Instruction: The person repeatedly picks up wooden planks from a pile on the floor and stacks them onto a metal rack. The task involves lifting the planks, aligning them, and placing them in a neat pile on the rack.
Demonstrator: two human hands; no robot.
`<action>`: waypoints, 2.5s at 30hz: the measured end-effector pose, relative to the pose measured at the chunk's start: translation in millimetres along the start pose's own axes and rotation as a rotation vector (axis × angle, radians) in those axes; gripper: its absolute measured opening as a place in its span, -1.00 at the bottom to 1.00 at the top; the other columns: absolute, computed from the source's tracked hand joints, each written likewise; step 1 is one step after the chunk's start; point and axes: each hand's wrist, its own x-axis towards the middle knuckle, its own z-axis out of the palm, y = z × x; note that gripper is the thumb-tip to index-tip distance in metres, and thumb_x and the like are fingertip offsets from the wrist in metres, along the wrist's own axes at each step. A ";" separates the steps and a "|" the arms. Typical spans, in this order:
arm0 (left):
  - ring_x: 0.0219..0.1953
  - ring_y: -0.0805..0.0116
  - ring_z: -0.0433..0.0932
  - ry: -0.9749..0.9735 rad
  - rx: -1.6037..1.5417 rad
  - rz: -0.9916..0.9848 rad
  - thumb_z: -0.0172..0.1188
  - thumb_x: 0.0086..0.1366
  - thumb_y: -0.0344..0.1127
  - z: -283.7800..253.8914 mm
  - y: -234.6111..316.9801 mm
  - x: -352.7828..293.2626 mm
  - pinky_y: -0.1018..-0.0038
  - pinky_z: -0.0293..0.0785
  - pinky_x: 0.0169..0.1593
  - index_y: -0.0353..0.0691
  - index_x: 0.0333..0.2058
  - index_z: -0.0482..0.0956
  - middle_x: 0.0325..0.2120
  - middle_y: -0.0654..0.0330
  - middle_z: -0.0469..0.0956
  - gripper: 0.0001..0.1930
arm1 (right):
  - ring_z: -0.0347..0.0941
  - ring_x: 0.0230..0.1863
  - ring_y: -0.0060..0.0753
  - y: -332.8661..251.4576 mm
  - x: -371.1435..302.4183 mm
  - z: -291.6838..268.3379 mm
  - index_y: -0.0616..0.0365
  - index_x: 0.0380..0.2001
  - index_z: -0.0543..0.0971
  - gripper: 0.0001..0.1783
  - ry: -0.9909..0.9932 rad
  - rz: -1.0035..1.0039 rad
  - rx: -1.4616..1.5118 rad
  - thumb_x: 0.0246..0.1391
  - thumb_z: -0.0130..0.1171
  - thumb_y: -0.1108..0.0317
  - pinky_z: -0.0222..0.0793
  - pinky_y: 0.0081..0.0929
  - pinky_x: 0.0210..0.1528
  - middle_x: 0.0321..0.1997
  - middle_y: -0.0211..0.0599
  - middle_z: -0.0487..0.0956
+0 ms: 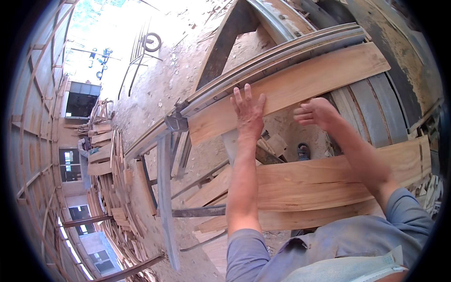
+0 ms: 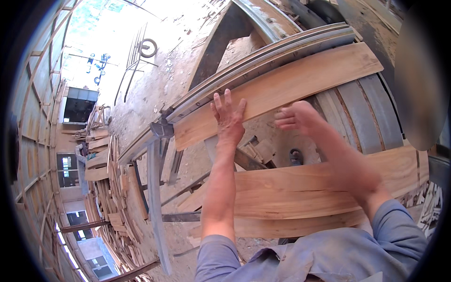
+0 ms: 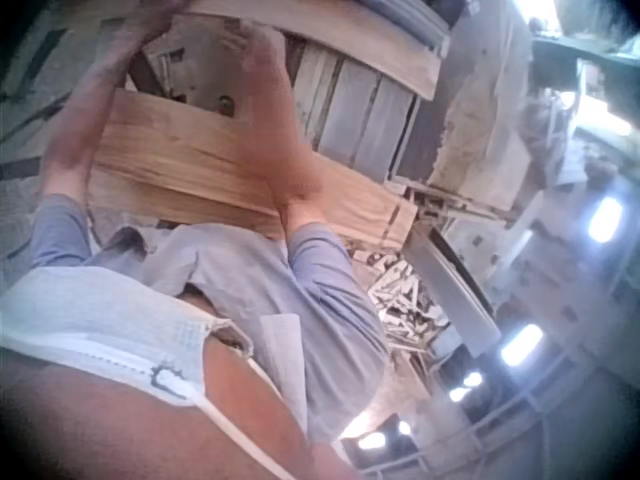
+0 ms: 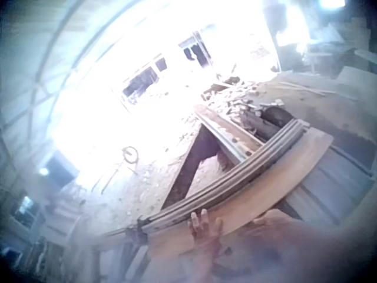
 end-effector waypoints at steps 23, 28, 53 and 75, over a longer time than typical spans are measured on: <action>0.55 -0.17 -0.16 -0.161 -0.104 -0.224 0.53 -0.05 0.22 7.2 -6.6 138.0 -0.02 -0.23 0.55 -0.19 0.46 0.17 0.51 -0.16 -0.05 0.18 | 0.48 0.02 -0.15 -121.4 73.5 -116.2 0.10 -0.34 0.60 -0.88 0.689 -1.313 -1.515 -0.02 0.19 0.41 0.41 -0.20 0.16 -0.18 -0.25 0.56; 0.54 -0.08 -0.10 -0.309 -0.112 -0.267 0.56 -0.13 0.16 13.2 -9.8 182.5 0.01 -0.19 0.56 -0.10 0.50 0.06 0.49 -0.10 -0.02 0.27 | 0.48 0.00 -0.17 -132.4 82.2 -119.5 0.12 -0.34 0.60 -0.90 0.752 -1.385 -1.432 0.03 0.22 0.39 0.44 -0.27 0.10 -0.20 -0.27 0.56; 0.53 -0.08 -0.11 -0.317 -0.163 -0.300 0.56 -0.23 0.15 24.5 -54.8 252.2 0.04 -0.18 0.54 -0.04 0.45 0.16 0.44 -0.06 0.04 0.24 | 0.51 0.05 -0.13 -177.3 142.4 -97.1 0.08 -0.30 0.61 -0.87 0.769 -1.317 -1.356 0.05 0.24 0.36 0.44 -0.23 0.17 -0.14 -0.28 0.58; 0.50 -0.20 -0.04 0.343 -0.714 -0.754 0.49 0.11 -0.13 8.5 72.7 74.9 -0.01 0.01 0.49 -0.38 0.42 0.11 0.44 -0.26 0.00 0.01 | 0.48 0.14 0.08 -112.2 65.3 -112.9 0.19 -0.14 0.59 -0.79 0.738 -1.305 -1.434 0.14 0.17 0.44 0.43 -0.14 0.18 0.02 -0.08 0.57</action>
